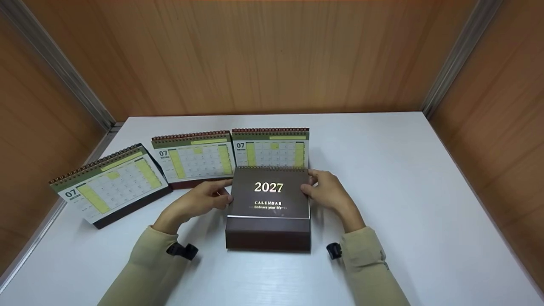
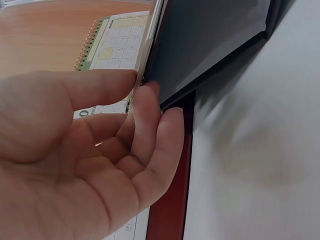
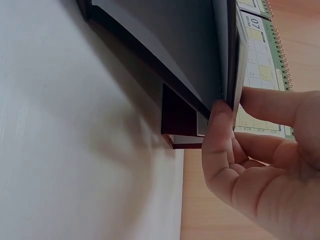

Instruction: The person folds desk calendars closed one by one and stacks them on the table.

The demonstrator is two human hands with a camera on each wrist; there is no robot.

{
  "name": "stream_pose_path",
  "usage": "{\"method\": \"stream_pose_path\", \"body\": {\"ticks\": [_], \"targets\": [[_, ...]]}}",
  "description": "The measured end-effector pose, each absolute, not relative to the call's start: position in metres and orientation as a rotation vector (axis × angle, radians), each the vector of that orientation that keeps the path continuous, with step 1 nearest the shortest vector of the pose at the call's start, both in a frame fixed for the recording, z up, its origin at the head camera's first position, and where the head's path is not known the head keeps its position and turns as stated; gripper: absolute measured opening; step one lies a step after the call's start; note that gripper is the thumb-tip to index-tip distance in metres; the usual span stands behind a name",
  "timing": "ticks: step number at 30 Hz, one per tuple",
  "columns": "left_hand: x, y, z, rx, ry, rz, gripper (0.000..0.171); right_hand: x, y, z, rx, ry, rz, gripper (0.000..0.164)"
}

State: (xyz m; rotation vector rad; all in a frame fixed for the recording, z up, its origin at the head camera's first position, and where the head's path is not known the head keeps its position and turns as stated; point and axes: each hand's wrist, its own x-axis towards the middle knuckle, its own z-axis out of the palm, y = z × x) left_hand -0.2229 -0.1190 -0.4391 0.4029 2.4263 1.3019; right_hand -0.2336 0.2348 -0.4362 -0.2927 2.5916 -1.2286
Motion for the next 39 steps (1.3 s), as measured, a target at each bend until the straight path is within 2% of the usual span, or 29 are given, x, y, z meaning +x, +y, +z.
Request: {"method": "stream_pose_path", "body": {"ticks": [26, 39], "targets": [[-0.2246, -0.1191, -0.4457, 0.459, 2.467, 1.210, 0.056, -0.2335, 0.2310, -0.4413, -0.287, 2.581, -1.172, 0.064], [-0.2233, -0.1202, -0.4450, 0.514, 2.461, 1.186, 0.055, -0.2341, 0.2291, -0.4438, -0.335, 2.632, -1.072, 0.058]]}}
